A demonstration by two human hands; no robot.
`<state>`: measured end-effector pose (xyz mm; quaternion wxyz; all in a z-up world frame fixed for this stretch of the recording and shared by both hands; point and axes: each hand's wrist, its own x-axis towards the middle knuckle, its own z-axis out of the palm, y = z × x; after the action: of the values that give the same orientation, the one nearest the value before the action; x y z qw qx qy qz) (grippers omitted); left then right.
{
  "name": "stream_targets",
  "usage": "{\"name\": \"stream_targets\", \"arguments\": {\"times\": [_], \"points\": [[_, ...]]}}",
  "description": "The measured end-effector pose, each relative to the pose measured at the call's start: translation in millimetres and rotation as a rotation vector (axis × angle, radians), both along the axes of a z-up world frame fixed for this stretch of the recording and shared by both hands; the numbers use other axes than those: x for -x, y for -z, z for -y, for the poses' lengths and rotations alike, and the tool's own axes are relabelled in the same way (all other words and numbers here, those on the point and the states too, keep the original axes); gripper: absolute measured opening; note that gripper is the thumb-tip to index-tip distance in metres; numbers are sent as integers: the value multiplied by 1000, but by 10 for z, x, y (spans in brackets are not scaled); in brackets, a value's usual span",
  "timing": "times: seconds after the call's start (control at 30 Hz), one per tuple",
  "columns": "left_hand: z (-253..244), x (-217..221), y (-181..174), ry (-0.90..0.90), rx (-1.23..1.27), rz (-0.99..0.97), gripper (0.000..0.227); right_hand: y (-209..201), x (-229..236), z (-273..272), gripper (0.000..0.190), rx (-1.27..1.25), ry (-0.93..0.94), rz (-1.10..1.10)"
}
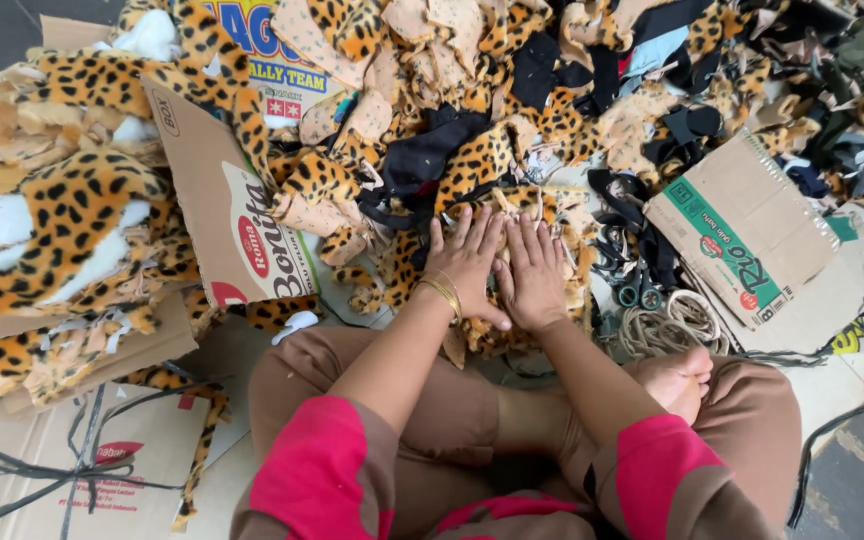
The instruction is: Assembling small leopard-print fabric pouches by folding and tucking fabric scraps while sitting on the floor.
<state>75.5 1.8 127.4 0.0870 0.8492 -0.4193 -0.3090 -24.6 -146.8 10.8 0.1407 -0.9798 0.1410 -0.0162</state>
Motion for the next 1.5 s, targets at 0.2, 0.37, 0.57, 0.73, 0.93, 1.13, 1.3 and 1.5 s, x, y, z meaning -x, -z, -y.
{"name": "stream_targets", "arguments": {"times": [0.2, 0.37, 0.57, 0.73, 0.93, 1.13, 1.3, 1.5], "points": [[-216, -267, -55, -355, 300, 5, 114, -517, -24, -105, 77, -51, -44, 149], [-338, -837, 1051, -656, 596, 145, 71, -401, -74, -65, 65, -23, -84, 281], [-182, -952, 1318, -722, 852, 62, 27, -566, -106, 6, 52, -44, -82, 382], [-173, -863, 1224, -561, 620, 11, 33, -645, -109, 78, 45, -107, -82, 504], [-169, -934, 1386, -611, 837, 165, 33, -607, -140, 58, 32, -144, -63, 580], [-96, -763, 1276, -428, 300, 22, 45, -630, -118, 10, 26, -121, -109, 567], [-45, -831, 1209, -603, 1074, 135, 23, -656, -111, -12, 23, -160, -122, 609], [29, -549, 406, -722, 1392, -142, 14, -732, -144, -60, 20, -205, -168, 697]]}}
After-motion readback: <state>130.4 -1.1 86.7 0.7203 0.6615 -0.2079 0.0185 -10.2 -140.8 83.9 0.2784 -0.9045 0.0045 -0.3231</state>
